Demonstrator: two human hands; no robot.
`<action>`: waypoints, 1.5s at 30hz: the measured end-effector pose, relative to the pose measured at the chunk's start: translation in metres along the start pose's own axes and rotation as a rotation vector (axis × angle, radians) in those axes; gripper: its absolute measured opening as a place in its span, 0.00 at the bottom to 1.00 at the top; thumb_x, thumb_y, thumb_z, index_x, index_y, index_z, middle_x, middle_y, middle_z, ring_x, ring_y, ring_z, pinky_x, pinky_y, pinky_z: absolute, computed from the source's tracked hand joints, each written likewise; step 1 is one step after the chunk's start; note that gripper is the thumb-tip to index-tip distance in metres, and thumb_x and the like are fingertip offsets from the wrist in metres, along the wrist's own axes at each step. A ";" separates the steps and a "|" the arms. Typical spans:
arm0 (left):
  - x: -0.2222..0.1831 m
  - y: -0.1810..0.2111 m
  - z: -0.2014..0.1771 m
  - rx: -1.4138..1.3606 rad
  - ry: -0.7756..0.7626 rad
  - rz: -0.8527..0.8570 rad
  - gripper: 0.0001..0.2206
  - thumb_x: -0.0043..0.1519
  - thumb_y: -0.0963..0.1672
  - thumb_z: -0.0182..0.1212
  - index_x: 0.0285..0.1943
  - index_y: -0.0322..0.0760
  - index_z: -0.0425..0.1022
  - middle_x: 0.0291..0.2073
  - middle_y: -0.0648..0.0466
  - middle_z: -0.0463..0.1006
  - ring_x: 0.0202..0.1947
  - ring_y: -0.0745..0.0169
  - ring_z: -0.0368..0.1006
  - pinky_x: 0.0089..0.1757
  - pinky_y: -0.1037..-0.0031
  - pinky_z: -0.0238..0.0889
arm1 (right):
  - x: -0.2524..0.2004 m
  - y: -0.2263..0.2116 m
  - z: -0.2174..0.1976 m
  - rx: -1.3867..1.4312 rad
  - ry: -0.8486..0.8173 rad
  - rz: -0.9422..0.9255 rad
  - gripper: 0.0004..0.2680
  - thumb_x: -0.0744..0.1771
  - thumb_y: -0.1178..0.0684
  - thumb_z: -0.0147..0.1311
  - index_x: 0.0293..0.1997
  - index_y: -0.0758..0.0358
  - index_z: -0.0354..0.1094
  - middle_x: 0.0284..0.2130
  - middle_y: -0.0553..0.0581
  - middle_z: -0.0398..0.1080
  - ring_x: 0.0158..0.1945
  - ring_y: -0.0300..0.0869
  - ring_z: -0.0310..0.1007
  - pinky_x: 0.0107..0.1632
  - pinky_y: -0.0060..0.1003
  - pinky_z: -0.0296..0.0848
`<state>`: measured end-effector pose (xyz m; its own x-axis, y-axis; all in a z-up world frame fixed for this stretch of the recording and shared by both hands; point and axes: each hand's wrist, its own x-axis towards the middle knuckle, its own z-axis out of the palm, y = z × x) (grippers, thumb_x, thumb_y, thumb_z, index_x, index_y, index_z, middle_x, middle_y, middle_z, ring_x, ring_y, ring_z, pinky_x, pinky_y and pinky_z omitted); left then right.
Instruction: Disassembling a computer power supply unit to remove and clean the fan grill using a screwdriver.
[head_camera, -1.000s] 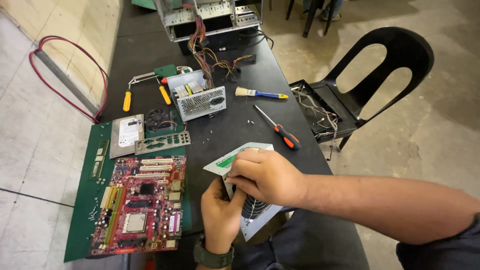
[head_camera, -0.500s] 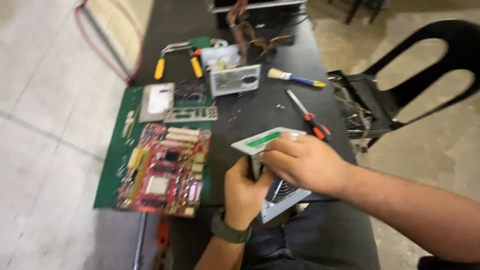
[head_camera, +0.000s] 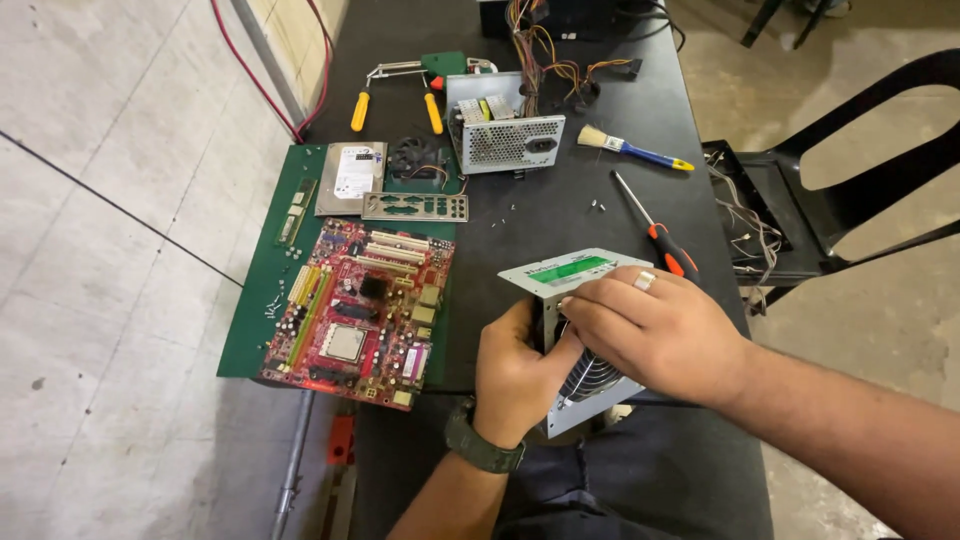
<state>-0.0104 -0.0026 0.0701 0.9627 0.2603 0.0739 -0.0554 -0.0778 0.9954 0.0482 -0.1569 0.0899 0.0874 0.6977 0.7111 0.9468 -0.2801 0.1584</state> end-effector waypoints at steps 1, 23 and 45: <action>0.000 -0.003 0.000 -0.001 0.002 0.000 0.07 0.52 0.40 0.66 0.24 0.31 0.74 0.13 0.41 0.74 0.20 0.59 0.76 0.24 0.68 0.68 | -0.004 0.001 0.002 0.001 -0.001 -0.002 0.05 0.69 0.56 0.51 0.39 0.64 0.73 0.32 0.58 0.70 0.30 0.49 0.72 0.36 0.38 0.77; 0.021 -0.047 -0.005 0.150 -0.081 -0.177 0.13 0.54 0.47 0.67 0.26 0.33 0.76 0.17 0.41 0.75 0.24 0.54 0.77 0.28 0.66 0.67 | 0.018 0.028 0.013 0.173 -0.476 0.222 0.06 0.67 0.51 0.49 0.37 0.62 0.66 0.29 0.56 0.64 0.31 0.56 0.73 0.34 0.45 0.73; 0.041 -0.114 -0.021 -0.535 -0.053 -0.476 0.15 0.60 0.43 0.70 0.47 0.20 0.79 0.32 0.37 0.83 0.31 0.53 0.79 0.37 0.61 0.75 | -0.117 0.118 0.074 0.079 -0.531 1.037 0.06 0.63 0.50 0.61 0.39 0.57 0.76 0.29 0.60 0.78 0.39 0.57 0.80 0.43 0.50 0.75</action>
<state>0.0300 0.0371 -0.0395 0.9253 0.1008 -0.3656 0.2647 0.5185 0.8131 0.1729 -0.2226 -0.0257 0.9313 0.3516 0.0955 0.3602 -0.8491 -0.3865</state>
